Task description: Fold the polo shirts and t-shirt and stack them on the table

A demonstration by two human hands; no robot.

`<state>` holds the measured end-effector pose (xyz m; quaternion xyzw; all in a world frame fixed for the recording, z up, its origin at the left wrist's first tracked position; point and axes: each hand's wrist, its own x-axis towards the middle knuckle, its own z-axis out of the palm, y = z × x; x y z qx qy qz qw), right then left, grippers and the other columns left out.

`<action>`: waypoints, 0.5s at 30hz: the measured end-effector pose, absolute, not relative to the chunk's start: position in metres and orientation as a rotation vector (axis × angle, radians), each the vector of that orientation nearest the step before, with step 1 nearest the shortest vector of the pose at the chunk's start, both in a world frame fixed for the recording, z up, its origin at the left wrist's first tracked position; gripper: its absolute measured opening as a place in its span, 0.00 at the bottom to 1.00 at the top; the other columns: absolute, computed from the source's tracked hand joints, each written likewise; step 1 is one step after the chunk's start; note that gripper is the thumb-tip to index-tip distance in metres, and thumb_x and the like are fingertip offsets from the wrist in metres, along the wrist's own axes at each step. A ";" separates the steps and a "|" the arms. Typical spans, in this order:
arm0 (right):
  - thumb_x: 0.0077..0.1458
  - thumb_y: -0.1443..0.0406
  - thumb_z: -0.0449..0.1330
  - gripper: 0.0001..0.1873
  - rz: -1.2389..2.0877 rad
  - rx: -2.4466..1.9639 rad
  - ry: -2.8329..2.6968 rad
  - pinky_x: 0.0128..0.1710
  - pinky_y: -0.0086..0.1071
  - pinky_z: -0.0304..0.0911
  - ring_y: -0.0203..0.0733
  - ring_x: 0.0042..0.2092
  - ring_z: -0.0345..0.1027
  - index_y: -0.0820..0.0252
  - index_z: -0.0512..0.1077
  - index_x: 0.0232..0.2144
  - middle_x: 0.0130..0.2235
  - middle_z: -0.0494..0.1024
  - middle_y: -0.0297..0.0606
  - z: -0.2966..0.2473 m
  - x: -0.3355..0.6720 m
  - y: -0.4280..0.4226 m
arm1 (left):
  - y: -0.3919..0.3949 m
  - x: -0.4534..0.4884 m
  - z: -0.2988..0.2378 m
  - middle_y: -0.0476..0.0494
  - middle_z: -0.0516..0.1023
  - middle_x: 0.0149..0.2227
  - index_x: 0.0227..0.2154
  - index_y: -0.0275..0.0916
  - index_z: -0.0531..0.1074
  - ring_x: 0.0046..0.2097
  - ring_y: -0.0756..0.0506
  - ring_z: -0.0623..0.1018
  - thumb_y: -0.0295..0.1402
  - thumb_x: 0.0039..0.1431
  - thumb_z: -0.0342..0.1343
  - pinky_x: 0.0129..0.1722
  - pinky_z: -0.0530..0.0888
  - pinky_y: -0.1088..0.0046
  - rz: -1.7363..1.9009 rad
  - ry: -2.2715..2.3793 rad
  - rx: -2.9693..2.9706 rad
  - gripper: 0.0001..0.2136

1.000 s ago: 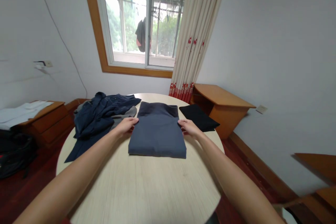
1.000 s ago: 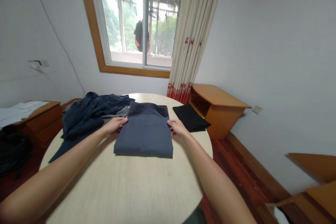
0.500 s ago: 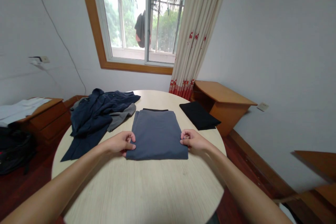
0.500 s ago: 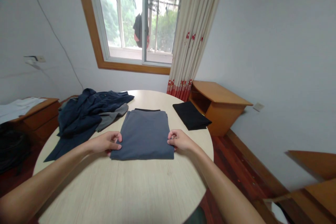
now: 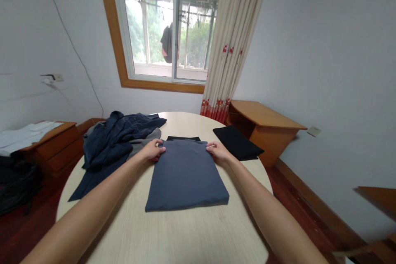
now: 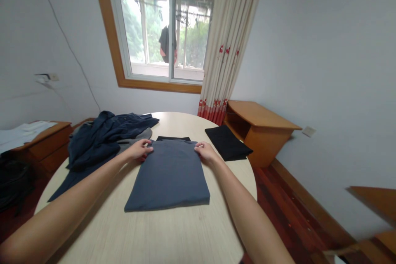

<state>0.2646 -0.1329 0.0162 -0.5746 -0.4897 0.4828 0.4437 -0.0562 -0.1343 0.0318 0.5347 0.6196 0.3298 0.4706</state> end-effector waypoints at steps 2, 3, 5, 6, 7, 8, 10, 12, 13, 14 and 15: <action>0.45 0.74 0.65 0.08 1.215 -1.392 -1.166 0.19 0.23 0.56 0.30 0.20 0.61 0.63 0.71 0.29 0.20 0.70 0.28 0.009 0.264 -0.119 | -0.121 -0.054 0.026 0.56 0.67 0.23 0.50 0.38 0.66 0.20 0.54 0.67 0.34 0.53 0.67 0.20 0.66 0.81 0.853 1.525 1.246 0.23; 0.43 0.74 0.66 0.07 1.228 -1.387 -1.154 0.19 0.23 0.56 0.30 0.20 0.61 0.63 0.72 0.28 0.20 0.71 0.29 0.006 0.264 -0.114 | -0.115 -0.053 0.023 0.57 0.66 0.22 0.51 0.37 0.67 0.19 0.55 0.66 0.34 0.53 0.67 0.19 0.64 0.81 0.859 1.525 1.222 0.24; 0.41 0.75 0.66 0.07 1.243 -1.388 -1.148 0.20 0.24 0.57 0.31 0.21 0.62 0.63 0.73 0.27 0.20 0.72 0.30 0.003 0.265 -0.107 | -0.106 -0.054 0.019 0.58 0.63 0.19 0.54 0.35 0.67 0.18 0.54 0.64 0.35 0.54 0.67 0.17 0.58 0.82 0.842 1.514 1.203 0.26; 0.41 0.75 0.66 0.08 1.245 -1.382 -1.142 0.20 0.24 0.57 0.31 0.21 0.63 0.63 0.74 0.27 0.20 0.72 0.31 0.002 0.265 -0.105 | -0.103 -0.055 0.018 0.58 0.62 0.18 0.54 0.35 0.67 0.17 0.54 0.63 0.35 0.54 0.67 0.16 0.55 0.82 0.827 1.501 1.198 0.27; 0.40 0.76 0.66 0.09 1.247 -1.361 -1.132 0.21 0.24 0.58 0.31 0.21 0.63 0.63 0.74 0.28 0.20 0.73 0.31 0.002 0.265 -0.103 | -0.100 -0.056 0.018 0.58 0.61 0.17 0.54 0.35 0.68 0.17 0.54 0.62 0.34 0.53 0.67 0.15 0.53 0.82 0.807 1.485 1.192 0.26; 0.40 0.76 0.66 0.11 1.252 -1.324 -1.117 0.21 0.24 0.58 0.31 0.22 0.64 0.63 0.75 0.30 0.21 0.73 0.30 0.002 0.266 -0.102 | -0.098 -0.058 0.018 0.58 0.61 0.17 0.53 0.35 0.69 0.16 0.54 0.61 0.34 0.53 0.67 0.15 0.52 0.81 0.782 1.460 1.189 0.25; 0.39 0.77 0.65 0.17 1.276 -1.223 -1.086 0.22 0.23 0.59 0.31 0.22 0.64 0.62 0.75 0.35 0.22 0.72 0.28 0.003 0.267 -0.101 | -0.094 -0.061 0.020 0.57 0.62 0.17 0.50 0.36 0.72 0.16 0.55 0.59 0.33 0.53 0.66 0.15 0.49 0.81 0.723 1.371 1.199 0.21; 0.38 0.77 0.64 0.21 1.316 -1.166 -1.092 0.22 0.23 0.58 0.30 0.22 0.63 0.61 0.75 0.38 0.21 0.70 0.26 0.002 0.269 -0.099 | -0.091 -0.065 0.021 0.57 0.63 0.18 0.44 0.37 0.73 0.16 0.55 0.58 0.34 0.52 0.66 0.14 0.48 0.81 0.678 1.274 1.234 0.16; 0.39 0.76 0.64 0.20 1.340 -1.172 -1.119 0.22 0.24 0.57 0.30 0.22 0.63 0.61 0.75 0.38 0.21 0.70 0.26 0.002 0.269 -0.098 | -0.090 -0.066 0.021 0.56 0.63 0.18 0.40 0.37 0.73 0.16 0.55 0.58 0.35 0.52 0.66 0.14 0.48 0.81 0.664 1.248 1.262 0.14; 0.39 0.75 0.65 0.18 1.362 -1.194 -1.156 0.22 0.24 0.57 0.31 0.22 0.62 0.61 0.75 0.37 0.21 0.70 0.27 0.001 0.270 -0.097 | -0.088 -0.066 0.021 0.57 0.63 0.17 0.36 0.37 0.72 0.16 0.55 0.58 0.37 0.52 0.66 0.14 0.49 0.81 0.654 1.248 1.299 0.13; 0.39 0.74 0.65 0.16 1.374 -1.220 -1.198 0.22 0.24 0.57 0.31 0.21 0.62 0.62 0.75 0.36 0.21 0.70 0.27 0.001 0.271 -0.096 | -0.087 -0.067 0.021 0.57 0.62 0.16 0.33 0.37 0.70 0.16 0.55 0.59 0.38 0.52 0.66 0.14 0.50 0.81 0.642 1.274 1.342 0.12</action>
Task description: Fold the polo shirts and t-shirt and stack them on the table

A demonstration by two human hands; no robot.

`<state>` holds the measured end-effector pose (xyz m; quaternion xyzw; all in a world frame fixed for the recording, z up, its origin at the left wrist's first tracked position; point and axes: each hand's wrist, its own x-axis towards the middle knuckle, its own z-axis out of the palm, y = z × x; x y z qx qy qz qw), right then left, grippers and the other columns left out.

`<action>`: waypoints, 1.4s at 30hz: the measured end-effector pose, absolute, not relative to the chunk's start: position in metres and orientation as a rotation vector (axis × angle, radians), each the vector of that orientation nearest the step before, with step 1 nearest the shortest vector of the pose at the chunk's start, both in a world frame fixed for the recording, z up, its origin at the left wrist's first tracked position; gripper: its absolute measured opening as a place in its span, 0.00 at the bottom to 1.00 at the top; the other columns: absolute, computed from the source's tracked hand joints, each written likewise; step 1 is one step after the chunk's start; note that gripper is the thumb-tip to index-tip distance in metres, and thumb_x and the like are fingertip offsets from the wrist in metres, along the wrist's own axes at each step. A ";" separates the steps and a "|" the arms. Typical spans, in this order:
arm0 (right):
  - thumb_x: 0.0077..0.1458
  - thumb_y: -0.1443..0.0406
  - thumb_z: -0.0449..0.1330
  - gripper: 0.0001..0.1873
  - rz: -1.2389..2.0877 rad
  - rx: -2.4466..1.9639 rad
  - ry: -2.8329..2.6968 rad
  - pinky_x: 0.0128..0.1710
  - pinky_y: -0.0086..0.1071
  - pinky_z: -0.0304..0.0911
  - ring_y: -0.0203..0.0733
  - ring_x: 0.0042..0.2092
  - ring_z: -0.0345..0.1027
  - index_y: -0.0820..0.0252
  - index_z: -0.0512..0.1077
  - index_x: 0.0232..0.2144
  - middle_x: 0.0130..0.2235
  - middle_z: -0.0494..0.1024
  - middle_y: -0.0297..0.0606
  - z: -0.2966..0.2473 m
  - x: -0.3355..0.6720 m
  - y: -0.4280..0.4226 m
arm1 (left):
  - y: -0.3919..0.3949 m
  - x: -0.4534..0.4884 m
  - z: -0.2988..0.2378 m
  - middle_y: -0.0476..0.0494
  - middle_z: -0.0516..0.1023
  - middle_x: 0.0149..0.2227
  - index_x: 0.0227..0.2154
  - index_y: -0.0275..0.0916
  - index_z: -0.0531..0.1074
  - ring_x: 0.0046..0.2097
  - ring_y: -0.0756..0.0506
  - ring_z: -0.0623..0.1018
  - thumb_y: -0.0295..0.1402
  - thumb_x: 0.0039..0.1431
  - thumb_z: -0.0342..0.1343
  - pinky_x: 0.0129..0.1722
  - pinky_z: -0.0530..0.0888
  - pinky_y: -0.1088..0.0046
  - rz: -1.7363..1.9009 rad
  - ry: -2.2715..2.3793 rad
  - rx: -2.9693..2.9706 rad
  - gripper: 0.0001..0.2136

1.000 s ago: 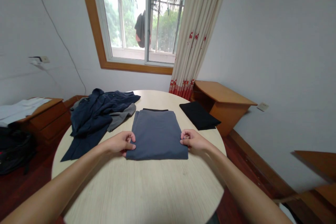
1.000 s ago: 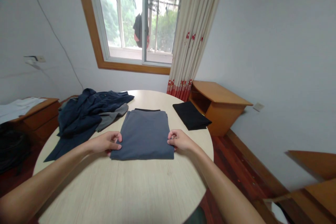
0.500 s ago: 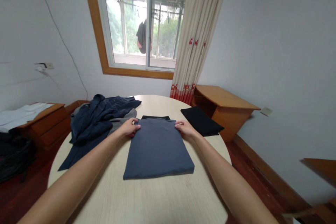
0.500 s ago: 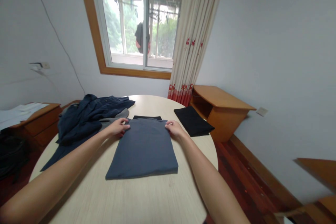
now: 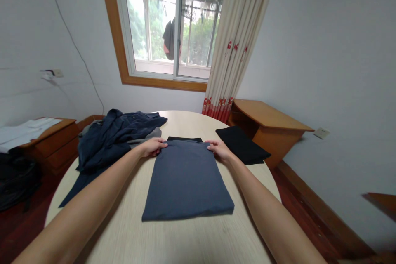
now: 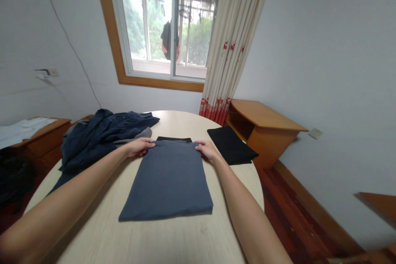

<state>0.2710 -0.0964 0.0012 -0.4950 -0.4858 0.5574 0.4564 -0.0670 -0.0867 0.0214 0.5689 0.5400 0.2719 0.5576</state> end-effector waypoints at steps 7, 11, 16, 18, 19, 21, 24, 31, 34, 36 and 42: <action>0.42 0.69 0.65 0.11 1.215 -1.294 -1.580 0.22 0.25 0.60 0.32 0.22 0.63 0.59 0.67 0.28 0.22 0.68 0.27 0.018 0.283 -0.088 | -0.077 -0.069 0.035 0.53 0.68 0.18 0.24 0.40 0.62 0.19 0.50 0.70 0.40 0.52 0.67 0.19 0.67 0.76 0.543 1.532 1.650 0.17; 0.41 0.71 0.64 0.12 1.052 -1.396 -1.722 0.23 0.25 0.60 0.33 0.23 0.64 0.58 0.64 0.28 0.22 0.68 0.27 0.031 0.283 -0.076 | -0.070 -0.069 0.047 0.52 0.72 0.24 0.28 0.39 0.64 0.24 0.47 0.75 0.37 0.51 0.67 0.24 0.72 0.74 0.614 1.524 1.639 0.15; 0.39 0.74 0.58 0.13 0.711 -1.492 -1.797 0.25 0.26 0.58 0.33 0.23 0.63 0.58 0.64 0.31 0.23 0.67 0.26 0.032 0.273 -0.061 | -0.058 -0.067 0.046 0.54 0.70 0.23 0.33 0.39 0.65 0.25 0.48 0.74 0.32 0.49 0.67 0.25 0.70 0.74 0.767 1.606 1.689 0.15; 0.39 0.75 0.56 0.15 0.519 -1.499 -1.817 0.28 0.27 0.59 0.34 0.27 0.64 0.59 0.67 0.33 0.27 0.69 0.28 0.030 0.269 -0.058 | -0.054 -0.067 0.041 0.56 0.68 0.22 0.35 0.39 0.67 0.24 0.48 0.73 0.33 0.49 0.68 0.25 0.67 0.75 0.842 1.667 1.789 0.15; 0.40 0.75 0.55 0.16 0.440 -1.512 -1.823 0.30 0.27 0.60 0.35 0.29 0.65 0.59 0.68 0.35 0.29 0.70 0.29 0.027 0.267 -0.058 | -0.053 -0.067 0.038 0.56 0.68 0.22 0.36 0.39 0.68 0.25 0.48 0.73 0.34 0.48 0.68 0.26 0.67 0.74 0.877 1.697 1.838 0.15; 0.43 0.76 0.54 0.20 0.341 -1.571 -1.842 0.35 0.29 0.62 0.38 0.32 0.67 0.60 0.70 0.40 0.33 0.73 0.33 0.022 0.263 -0.059 | -0.052 -0.068 0.031 0.56 0.69 0.23 0.38 0.38 0.70 0.28 0.48 0.74 0.34 0.48 0.68 0.29 0.68 0.74 0.926 1.741 1.901 0.16; 0.46 0.77 0.53 0.25 0.245 -1.686 -1.916 0.45 0.32 0.63 0.43 0.42 0.70 0.63 0.70 0.49 0.41 0.77 0.42 0.014 0.257 -0.066 | -0.059 -0.067 0.024 0.52 0.74 0.26 0.42 0.38 0.71 0.32 0.46 0.77 0.32 0.51 0.65 0.35 0.71 0.72 0.899 1.775 1.929 0.15; 0.63 0.64 0.50 0.24 -0.114 -1.800 -2.032 0.59 0.43 0.55 0.54 0.59 0.63 0.66 0.65 0.60 0.59 0.69 0.55 0.024 0.224 -0.107 | -0.115 -0.027 0.030 0.34 0.74 0.57 0.54 0.36 0.71 0.58 0.38 0.71 0.36 0.65 0.51 0.58 0.67 0.59 0.792 1.654 2.623 0.17; 0.66 0.58 0.48 0.26 -0.041 -1.629 -2.280 0.66 0.49 0.44 0.52 0.65 0.55 0.63 0.64 0.62 0.64 0.65 0.51 0.023 0.204 -0.129 | -0.137 -0.004 0.019 0.38 0.64 0.66 0.60 0.41 0.67 0.67 0.36 0.61 0.43 0.68 0.46 0.65 0.57 0.52 0.533 1.470 2.752 0.22; 0.67 0.55 0.47 0.29 0.093 -1.599 -2.389 0.68 0.51 0.37 0.51 0.69 0.47 0.61 0.60 0.65 0.68 0.59 0.48 0.016 0.200 -0.139 | -0.142 -0.002 0.006 0.39 0.56 0.70 0.65 0.40 0.62 0.70 0.35 0.54 0.45 0.69 0.44 0.67 0.52 0.49 0.383 1.520 2.677 0.26; 0.68 0.49 0.42 0.35 0.350 -1.824 -2.259 0.68 0.55 0.36 0.50 0.72 0.38 0.58 0.51 0.70 0.72 0.46 0.44 0.003 0.239 -0.138 | -0.135 -0.036 -0.006 0.35 0.45 0.72 0.69 0.37 0.53 0.72 0.33 0.47 0.52 0.67 0.41 0.67 0.50 0.46 0.289 1.805 2.358 0.34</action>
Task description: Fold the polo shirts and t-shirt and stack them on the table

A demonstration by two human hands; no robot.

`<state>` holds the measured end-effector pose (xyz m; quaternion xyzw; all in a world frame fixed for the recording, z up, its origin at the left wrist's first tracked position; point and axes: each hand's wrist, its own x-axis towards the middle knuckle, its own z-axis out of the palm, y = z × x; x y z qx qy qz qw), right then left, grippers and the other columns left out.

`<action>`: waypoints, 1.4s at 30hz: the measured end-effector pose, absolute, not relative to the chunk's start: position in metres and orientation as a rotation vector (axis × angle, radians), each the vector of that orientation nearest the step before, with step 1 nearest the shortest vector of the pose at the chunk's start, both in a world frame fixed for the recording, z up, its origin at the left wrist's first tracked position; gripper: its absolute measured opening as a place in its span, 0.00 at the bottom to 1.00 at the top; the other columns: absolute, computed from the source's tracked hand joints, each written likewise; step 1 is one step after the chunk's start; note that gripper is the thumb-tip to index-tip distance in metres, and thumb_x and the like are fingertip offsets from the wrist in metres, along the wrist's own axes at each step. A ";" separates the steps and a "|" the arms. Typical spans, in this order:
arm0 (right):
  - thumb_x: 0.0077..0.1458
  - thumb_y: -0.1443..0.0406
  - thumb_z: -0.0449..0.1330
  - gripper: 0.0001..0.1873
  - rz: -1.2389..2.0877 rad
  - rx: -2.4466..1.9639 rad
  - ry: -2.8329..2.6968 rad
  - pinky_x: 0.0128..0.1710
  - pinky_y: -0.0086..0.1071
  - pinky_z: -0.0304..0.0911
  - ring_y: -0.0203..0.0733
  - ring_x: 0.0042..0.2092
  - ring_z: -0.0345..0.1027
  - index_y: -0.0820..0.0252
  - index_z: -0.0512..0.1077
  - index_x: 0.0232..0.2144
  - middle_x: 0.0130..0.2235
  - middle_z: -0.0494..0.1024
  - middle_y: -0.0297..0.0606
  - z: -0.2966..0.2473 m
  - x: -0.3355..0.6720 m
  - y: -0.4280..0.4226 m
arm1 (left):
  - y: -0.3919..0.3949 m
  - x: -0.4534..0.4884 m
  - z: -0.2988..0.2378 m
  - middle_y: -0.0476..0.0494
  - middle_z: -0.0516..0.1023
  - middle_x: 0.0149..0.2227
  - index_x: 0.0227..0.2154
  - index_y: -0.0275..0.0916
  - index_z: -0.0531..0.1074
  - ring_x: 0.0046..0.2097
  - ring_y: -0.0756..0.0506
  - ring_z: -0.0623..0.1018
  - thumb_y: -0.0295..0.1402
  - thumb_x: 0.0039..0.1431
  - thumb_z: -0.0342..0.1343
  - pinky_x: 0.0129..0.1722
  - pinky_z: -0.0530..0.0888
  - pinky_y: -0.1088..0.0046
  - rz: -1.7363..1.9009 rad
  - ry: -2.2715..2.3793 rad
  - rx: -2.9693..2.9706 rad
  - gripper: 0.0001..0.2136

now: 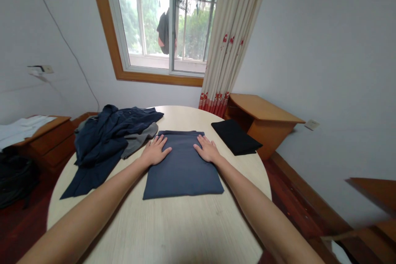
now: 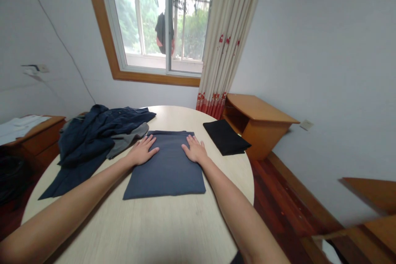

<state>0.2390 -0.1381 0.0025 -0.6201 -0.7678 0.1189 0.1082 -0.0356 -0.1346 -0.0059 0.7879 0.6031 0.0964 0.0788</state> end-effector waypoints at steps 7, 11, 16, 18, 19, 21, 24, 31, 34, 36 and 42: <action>0.69 0.53 0.42 0.31 0.189 -1.693 -2.276 0.69 0.56 0.30 0.51 0.72 0.38 0.59 0.54 0.69 0.71 0.49 0.46 0.019 0.221 -0.186 | -0.201 -0.010 0.005 0.36 0.49 0.71 0.68 0.36 0.56 0.72 0.36 0.48 0.47 0.70 0.38 0.68 0.48 0.48 0.325 1.638 2.580 0.30; 0.68 0.52 0.43 0.32 0.226 -1.455 -2.447 0.69 0.53 0.30 0.50 0.72 0.41 0.60 0.56 0.68 0.70 0.52 0.45 0.010 0.200 -0.235 | -0.248 0.000 -0.012 0.39 0.53 0.70 0.68 0.43 0.56 0.71 0.37 0.51 0.50 0.70 0.38 0.68 0.49 0.49 0.369 1.347 2.682 0.29; 0.68 0.53 0.45 0.31 0.271 -1.589 -2.381 0.68 0.56 0.35 0.51 0.72 0.41 0.58 0.57 0.68 0.70 0.52 0.45 -0.003 0.244 -0.247 | -0.257 -0.043 -0.013 0.41 0.51 0.71 0.68 0.45 0.55 0.71 0.37 0.51 0.50 0.69 0.41 0.68 0.50 0.49 0.345 1.378 2.648 0.29; 0.68 0.54 0.43 0.30 0.300 -1.604 -2.342 0.68 0.57 0.40 0.50 0.71 0.44 0.56 0.57 0.68 0.70 0.53 0.45 -0.005 0.272 -0.242 | -0.254 -0.066 -0.008 0.41 0.50 0.71 0.68 0.45 0.56 0.71 0.38 0.51 0.47 0.70 0.39 0.68 0.51 0.48 0.295 1.380 2.590 0.27; 0.69 0.56 0.42 0.29 0.305 -1.589 -2.329 0.68 0.56 0.41 0.49 0.71 0.46 0.56 0.58 0.67 0.70 0.54 0.45 -0.006 0.284 -0.241 | -0.252 -0.077 -0.005 0.41 0.51 0.71 0.68 0.44 0.56 0.71 0.38 0.51 0.44 0.71 0.38 0.68 0.51 0.48 0.277 1.368 2.566 0.26; 0.68 0.59 0.43 0.27 0.302 -1.520 -2.305 0.67 0.55 0.44 0.49 0.70 0.50 0.57 0.61 0.66 0.69 0.58 0.47 -0.007 0.304 -0.240 | -0.250 -0.096 0.001 0.41 0.51 0.71 0.67 0.42 0.58 0.71 0.39 0.52 0.37 0.70 0.39 0.68 0.52 0.50 0.276 1.311 2.552 0.25; 0.64 0.63 0.50 0.28 0.347 -1.324 -2.329 0.66 0.54 0.48 0.51 0.69 0.52 0.55 0.63 0.65 0.69 0.58 0.48 -0.004 0.318 -0.245 | -0.249 -0.112 0.011 0.42 0.52 0.71 0.66 0.44 0.61 0.71 0.40 0.52 0.30 0.65 0.44 0.69 0.51 0.52 0.311 1.199 2.578 0.26; 0.54 0.70 0.55 0.25 0.513 -1.085 -2.449 0.66 0.56 0.48 0.53 0.69 0.51 0.48 0.77 0.52 0.66 0.63 0.39 0.004 0.311 -0.249 | -0.242 -0.100 0.023 0.44 0.54 0.70 0.64 0.51 0.63 0.71 0.35 0.51 0.34 0.55 0.60 0.68 0.43 0.44 0.170 0.916 2.557 0.32; 0.51 0.73 0.53 0.24 0.491 -1.071 -2.366 0.65 0.56 0.49 0.52 0.65 0.60 0.49 0.80 0.45 0.59 0.73 0.40 0.004 0.307 -0.252 | -0.241 -0.094 0.020 0.46 0.66 0.65 0.57 0.50 0.72 0.68 0.40 0.61 0.28 0.59 0.51 0.69 0.46 0.48 0.290 0.960 2.537 0.24; 0.50 0.73 0.52 0.24 0.524 -1.071 -2.309 0.64 0.55 0.51 0.51 0.60 0.67 0.50 0.80 0.43 0.54 0.78 0.39 0.008 0.305 -0.258 | -0.246 -0.095 0.023 0.48 0.74 0.59 0.52 0.49 0.76 0.64 0.42 0.69 0.27 0.59 0.49 0.69 0.50 0.53 0.378 0.990 2.468 0.21; 0.51 0.68 0.56 0.13 0.723 -1.127 -2.082 0.47 0.41 0.66 0.48 0.42 0.73 0.56 0.79 0.36 0.39 0.82 0.40 0.050 0.296 -0.251 | -0.239 -0.097 0.073 0.46 0.83 0.43 0.40 0.46 0.81 0.47 0.40 0.78 0.40 0.56 0.56 0.53 0.71 0.63 0.643 1.144 2.094 0.12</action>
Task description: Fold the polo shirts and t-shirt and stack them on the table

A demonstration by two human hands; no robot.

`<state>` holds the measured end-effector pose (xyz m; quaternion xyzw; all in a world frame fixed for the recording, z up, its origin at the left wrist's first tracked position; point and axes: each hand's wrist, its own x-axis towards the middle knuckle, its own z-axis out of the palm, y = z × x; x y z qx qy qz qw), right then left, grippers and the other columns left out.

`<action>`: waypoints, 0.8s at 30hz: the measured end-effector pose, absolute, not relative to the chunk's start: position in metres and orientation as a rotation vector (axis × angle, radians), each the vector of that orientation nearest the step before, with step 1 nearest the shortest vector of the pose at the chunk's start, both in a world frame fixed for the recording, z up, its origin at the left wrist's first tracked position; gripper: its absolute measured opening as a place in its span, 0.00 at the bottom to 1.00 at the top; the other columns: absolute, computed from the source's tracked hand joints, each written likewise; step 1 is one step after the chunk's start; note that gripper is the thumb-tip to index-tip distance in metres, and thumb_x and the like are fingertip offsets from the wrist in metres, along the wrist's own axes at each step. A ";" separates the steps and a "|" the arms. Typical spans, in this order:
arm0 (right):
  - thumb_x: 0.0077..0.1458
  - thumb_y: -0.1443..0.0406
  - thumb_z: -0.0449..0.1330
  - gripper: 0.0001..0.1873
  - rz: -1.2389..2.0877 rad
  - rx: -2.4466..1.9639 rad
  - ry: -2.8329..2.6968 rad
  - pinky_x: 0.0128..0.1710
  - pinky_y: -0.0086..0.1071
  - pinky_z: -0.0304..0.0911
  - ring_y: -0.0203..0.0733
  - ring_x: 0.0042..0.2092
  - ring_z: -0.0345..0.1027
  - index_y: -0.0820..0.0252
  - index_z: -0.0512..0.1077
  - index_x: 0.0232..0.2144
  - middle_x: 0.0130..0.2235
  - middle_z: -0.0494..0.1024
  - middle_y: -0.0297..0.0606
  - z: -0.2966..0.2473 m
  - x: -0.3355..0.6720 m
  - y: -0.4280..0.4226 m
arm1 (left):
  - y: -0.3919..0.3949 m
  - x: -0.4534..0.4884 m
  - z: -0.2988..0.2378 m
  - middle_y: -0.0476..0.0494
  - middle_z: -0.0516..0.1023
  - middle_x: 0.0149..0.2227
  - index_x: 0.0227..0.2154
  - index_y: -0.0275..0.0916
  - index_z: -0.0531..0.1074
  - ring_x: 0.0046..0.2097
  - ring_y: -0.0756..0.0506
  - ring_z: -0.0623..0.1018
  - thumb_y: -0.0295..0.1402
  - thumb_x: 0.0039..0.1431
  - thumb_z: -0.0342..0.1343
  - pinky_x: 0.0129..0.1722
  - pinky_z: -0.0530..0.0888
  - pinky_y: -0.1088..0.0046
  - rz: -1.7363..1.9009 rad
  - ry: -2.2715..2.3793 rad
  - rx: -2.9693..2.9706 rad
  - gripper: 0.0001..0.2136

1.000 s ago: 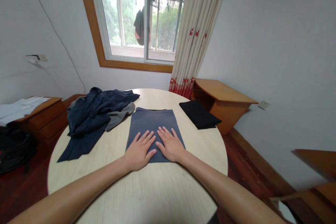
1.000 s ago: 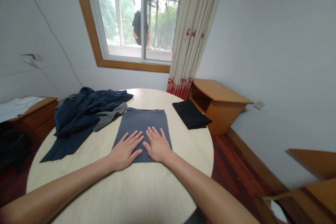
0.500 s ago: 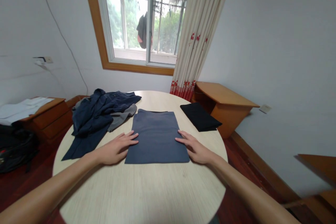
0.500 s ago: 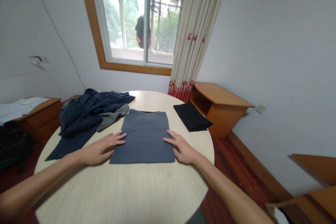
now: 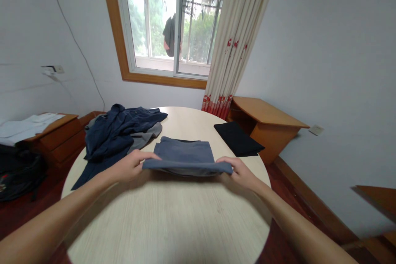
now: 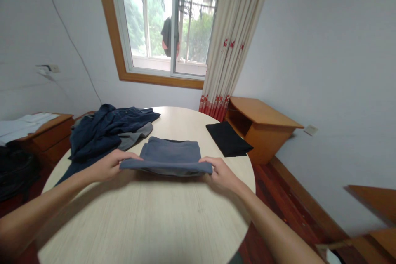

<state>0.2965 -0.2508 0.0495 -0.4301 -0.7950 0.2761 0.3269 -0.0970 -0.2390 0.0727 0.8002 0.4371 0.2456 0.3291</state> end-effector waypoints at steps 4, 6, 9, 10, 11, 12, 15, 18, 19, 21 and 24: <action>0.54 0.63 0.59 0.08 0.839 -1.248 -1.711 0.39 0.35 0.67 0.44 0.37 0.70 0.59 0.75 0.35 0.32 0.78 0.38 0.058 0.274 -0.201 | -0.190 -0.079 0.074 0.45 0.79 0.34 0.35 0.38 0.77 0.40 0.42 0.76 0.45 0.57 0.55 0.39 0.73 0.69 0.972 1.311 1.866 0.15; 0.56 0.59 0.60 0.13 0.984 -1.367 -1.546 0.33 0.32 0.65 0.41 0.32 0.69 0.61 0.73 0.39 0.29 0.76 0.37 0.049 0.264 -0.182 | -0.171 -0.072 0.056 0.45 0.77 0.31 0.41 0.35 0.74 0.35 0.44 0.75 0.48 0.56 0.56 0.33 0.71 0.72 1.021 1.383 1.682 0.20; 0.55 0.55 0.64 0.23 1.091 -1.409 -1.450 0.29 0.31 0.64 0.40 0.29 0.68 0.61 0.70 0.48 0.28 0.76 0.36 0.029 0.261 -0.178 | -0.168 -0.077 0.025 0.50 0.74 0.27 0.56 0.32 0.64 0.31 0.45 0.74 0.50 0.51 0.61 0.30 0.68 0.73 1.005 1.393 1.504 0.34; 0.54 0.54 0.65 0.26 1.100 -1.394 -1.470 0.29 0.31 0.64 0.40 0.29 0.68 0.60 0.68 0.50 0.28 0.75 0.35 0.023 0.263 -0.182 | -0.173 -0.081 0.018 0.52 0.72 0.26 0.58 0.32 0.61 0.30 0.46 0.73 0.51 0.50 0.62 0.29 0.68 0.73 0.971 1.363 1.510 0.38; 0.53 0.54 0.66 0.28 1.104 -1.376 -1.507 0.29 0.31 0.64 0.40 0.29 0.68 0.60 0.67 0.52 0.27 0.74 0.34 0.018 0.266 -0.186 | -0.181 -0.085 0.012 0.54 0.70 0.25 0.60 0.33 0.60 0.29 0.47 0.72 0.51 0.49 0.63 0.29 0.66 0.73 0.934 1.331 1.542 0.40; 0.52 0.54 0.67 0.30 1.102 -1.363 -1.547 0.29 0.31 0.63 0.40 0.29 0.67 0.59 0.66 0.54 0.27 0.74 0.32 0.014 0.269 -0.192 | -0.189 -0.089 0.009 0.56 0.68 0.24 0.60 0.34 0.59 0.28 0.48 0.71 0.51 0.48 0.63 0.29 0.65 0.74 0.906 1.306 1.580 0.40; 0.51 0.55 0.67 0.34 1.065 -1.355 -1.630 0.29 0.31 0.61 0.39 0.28 0.65 0.59 0.64 0.57 0.26 0.70 0.29 0.007 0.275 -0.205 | -0.210 -0.094 0.009 0.58 0.64 0.24 0.57 0.37 0.63 0.27 0.50 0.68 0.50 0.48 0.63 0.29 0.63 0.74 0.895 1.282 1.675 0.36; 0.51 0.57 0.66 0.33 0.998 -1.365 -1.687 0.29 0.29 0.58 0.37 0.27 0.61 0.60 0.63 0.57 0.24 0.65 0.25 0.006 0.277 -0.212 | -0.218 -0.093 0.011 0.58 0.63 0.25 0.51 0.39 0.66 0.27 0.50 0.67 0.48 0.47 0.63 0.29 0.63 0.74 0.926 1.323 1.713 0.30; 0.52 0.58 0.65 0.31 0.968 -1.374 -1.710 0.28 0.29 0.56 0.36 0.26 0.60 0.60 0.64 0.56 0.23 0.63 0.24 0.005 0.277 -0.213 | -0.219 -0.093 0.010 0.58 0.63 0.24 0.48 0.39 0.67 0.26 0.50 0.67 0.47 0.46 0.63 0.28 0.63 0.74 0.926 1.345 1.722 0.28; 0.53 0.60 0.62 0.27 0.888 -1.413 -1.760 0.28 0.28 0.54 0.36 0.25 0.57 0.61 0.65 0.55 0.22 0.59 0.22 0.005 0.279 -0.216 | -0.221 -0.095 0.007 0.58 0.63 0.24 0.44 0.40 0.67 0.26 0.49 0.68 0.46 0.45 0.63 0.29 0.63 0.74 0.903 1.383 1.742 0.25; 0.56 0.63 0.59 0.23 0.733 -1.505 -1.880 0.31 0.30 0.56 0.37 0.27 0.59 0.61 0.66 0.54 0.23 0.61 0.24 0.007 0.284 -0.221 | -0.224 -0.102 0.004 0.57 0.66 0.24 0.45 0.39 0.67 0.27 0.48 0.71 0.46 0.44 0.62 0.30 0.66 0.73 0.812 1.421 1.776 0.26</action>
